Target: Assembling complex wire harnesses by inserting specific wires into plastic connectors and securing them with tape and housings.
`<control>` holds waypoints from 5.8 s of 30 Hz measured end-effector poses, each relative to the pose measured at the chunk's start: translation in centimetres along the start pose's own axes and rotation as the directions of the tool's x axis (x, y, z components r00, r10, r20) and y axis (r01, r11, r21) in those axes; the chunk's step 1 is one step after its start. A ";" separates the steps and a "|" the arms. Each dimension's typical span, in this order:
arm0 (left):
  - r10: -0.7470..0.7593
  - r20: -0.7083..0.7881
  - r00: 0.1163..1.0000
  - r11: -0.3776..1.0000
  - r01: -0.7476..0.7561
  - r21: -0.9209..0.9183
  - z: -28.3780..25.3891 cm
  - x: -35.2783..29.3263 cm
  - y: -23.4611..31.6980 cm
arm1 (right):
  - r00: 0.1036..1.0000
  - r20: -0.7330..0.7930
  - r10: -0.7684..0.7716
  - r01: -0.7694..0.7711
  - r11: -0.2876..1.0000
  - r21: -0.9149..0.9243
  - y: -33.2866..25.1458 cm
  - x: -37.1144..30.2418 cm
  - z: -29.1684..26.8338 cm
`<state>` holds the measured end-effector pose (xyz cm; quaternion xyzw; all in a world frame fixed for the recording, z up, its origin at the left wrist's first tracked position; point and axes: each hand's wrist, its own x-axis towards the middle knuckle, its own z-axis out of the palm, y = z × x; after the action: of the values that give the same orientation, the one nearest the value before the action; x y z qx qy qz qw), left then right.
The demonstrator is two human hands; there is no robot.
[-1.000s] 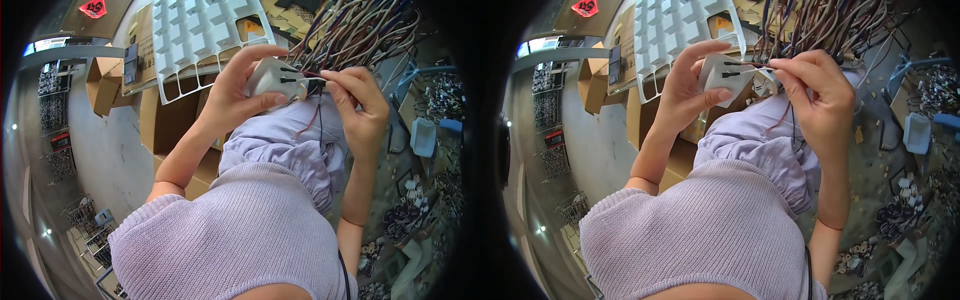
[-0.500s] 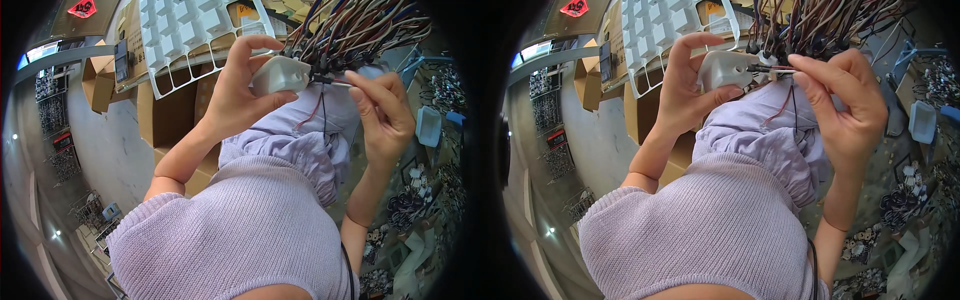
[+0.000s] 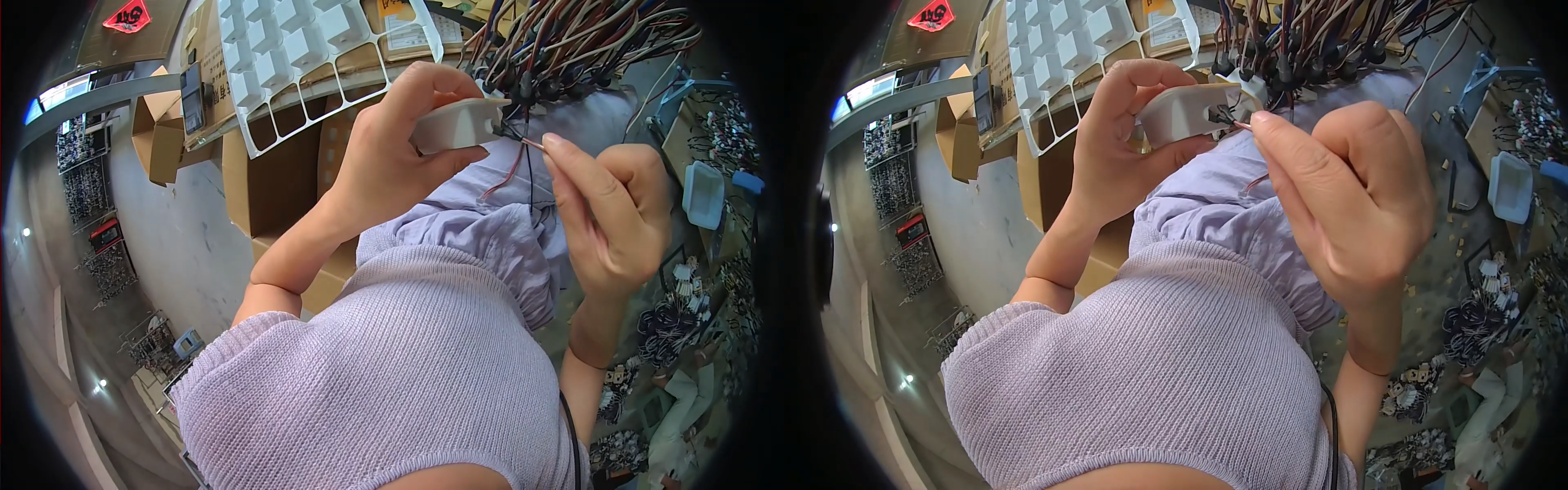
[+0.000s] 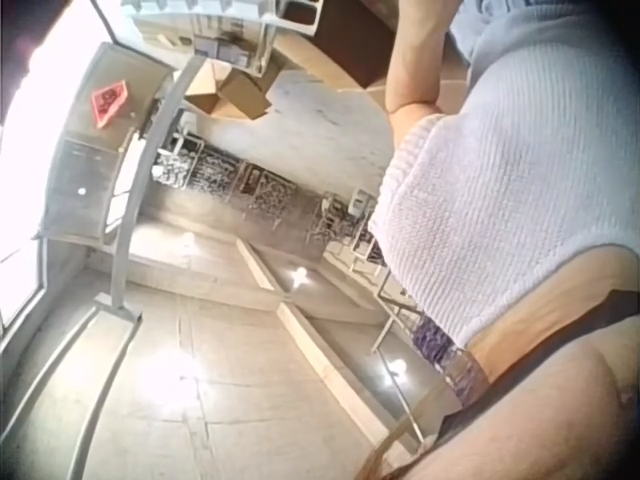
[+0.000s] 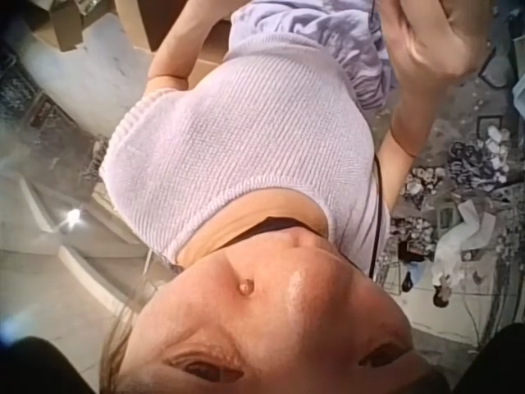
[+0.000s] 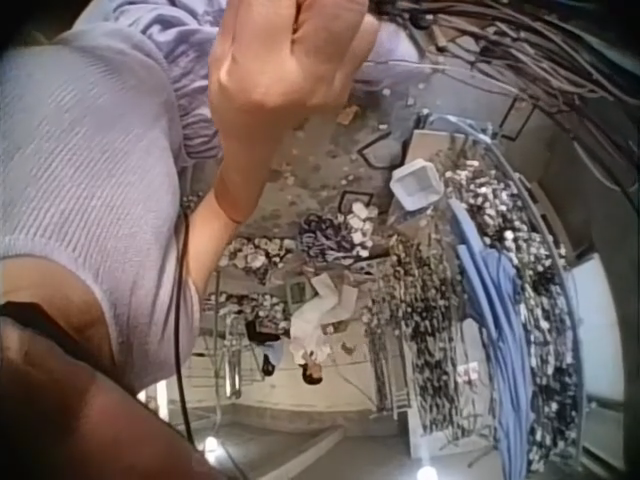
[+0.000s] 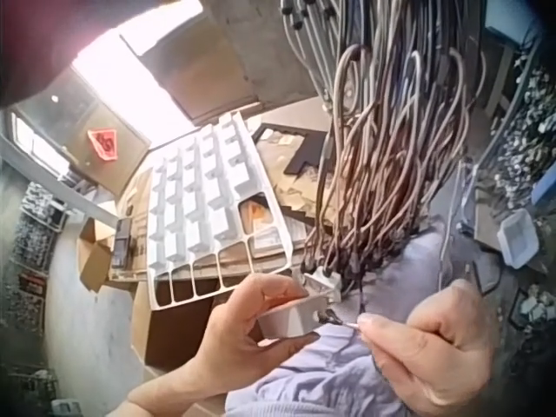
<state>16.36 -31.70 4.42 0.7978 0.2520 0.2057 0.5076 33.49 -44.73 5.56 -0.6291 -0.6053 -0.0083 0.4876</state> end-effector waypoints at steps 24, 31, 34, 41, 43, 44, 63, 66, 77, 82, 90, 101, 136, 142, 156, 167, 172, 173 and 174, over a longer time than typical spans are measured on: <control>0.103 0.079 0.992 0.995 -0.102 -0.013 0.2 0.0 -0.2 | 0.886 0.359 0.292 -0.421 0.831 0.364 2.0 -0.4 -0.2; 0.086 0.093 0.992 0.996 -0.087 0.009 0.3 0.1 -0.2 | 0.861 0.340 0.378 -0.505 0.712 0.488 2.3 -1.0 0.4; 0.102 0.107 0.989 0.995 -0.103 0.006 0.5 0.2 -0.2 | 0.835 0.342 0.430 -0.550 0.646 0.530 2.1 -1.0 0.5; 0.120 0.110 0.987 0.985 -0.132 0.110 0.6 0.0 -0.4 | 0.917 0.222 0.331 -0.392 0.853 0.346 0.6 -1.1 0.7; 0.119 0.113 0.987 0.982 -0.133 0.134 0.9 0.1 -0.2 | 0.917 0.205 0.343 -0.395 0.856 0.334 0.5 -1.1 0.4; 0.124 0.105 0.987 0.975 -0.141 0.171 0.7 -0.1 -0.3 | 0.901 0.261 0.345 -0.417 0.855 0.308 0.4 -1.0 0.4; 0.217 0.136 0.967 0.954 -0.240 0.180 2.1 -0.2 -1.3 | 0.904 0.290 0.313 -0.401 0.855 0.329 2.0 -1.6 1.2; 0.144 0.167 0.975 0.988 -0.152 0.036 2.2 0.2 -1.6 | 0.762 0.302 0.573 -0.646 0.633 0.427 2.1 -2.3 2.4; -0.219 0.530 0.819 0.647 0.529 -0.550 3.6 0.7 -2.3 | 0.806 0.148 0.573 -0.572 0.688 0.447 1.4 -5.5 1.4; -0.079 0.325 0.942 0.953 0.167 -0.254 5.9 1.1 -1.0 | 0.909 0.248 0.335 -0.387 0.899 0.206 1.9 -4.2 0.9; -0.059 0.313 0.948 0.854 0.210 -0.475 4.8 2.7 -2.2 | 0.956 0.093 0.279 -0.249 0.936 -0.247 4.0 -4.6 -5.1; -0.107 0.303 0.947 0.873 0.235 -0.428 6.5 2.1 -0.4 | 0.703 0.308 0.641 -0.701 0.553 0.451 2.9 -5.6 -2.7; -0.073 0.176 0.982 0.870 0.149 -0.470 7.8 0.7 -0.1 | 0.678 0.219 0.702 -0.686 0.497 0.532 1.8 -6.1 -3.3; -0.015 0.701 0.713 0.424 0.640 -0.641 6.8 1.6 -0.6 | 0.796 0.347 0.495 -0.605 0.636 0.480 2.3 -5.7 -4.5; 0.501 0.639 0.583 -0.256 0.806 -0.534 8.4 0.6 -2.3 | 0.720 0.272 0.638 -0.693 0.684 0.229 -0.6 -3.8 -3.5; 0.510 0.595 0.621 -0.227 0.764 -0.604 8.5 0.5 -2.4 | 0.749 0.285 0.598 -0.657 0.728 0.198 -0.3 -3.5 -3.4; 0.255 0.720 0.646 -0.151 0.762 -0.630 7.2 1.0 -1.7 | 0.643 0.356 0.678 -0.762 0.522 0.383 0.4 -4.1 -3.2; 0.214 0.738 0.640 -0.124 0.768 -0.629 6.9 1.4 -1.4 | 0.675 0.329 0.661 -0.734 0.555 0.391 0.7 -4.3 -4.0; 0.246 0.726 0.643 -0.133 0.764 -0.631 6.5 1.8 -1.5 | 0.704 0.302 0.642 -0.706 0.587 0.396 1.1 -4.6 -5.0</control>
<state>21.33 -34.68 0.59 0.0942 -0.0005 -0.1050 0.9900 36.02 -51.10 4.70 -0.6672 -0.3322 0.3689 0.5553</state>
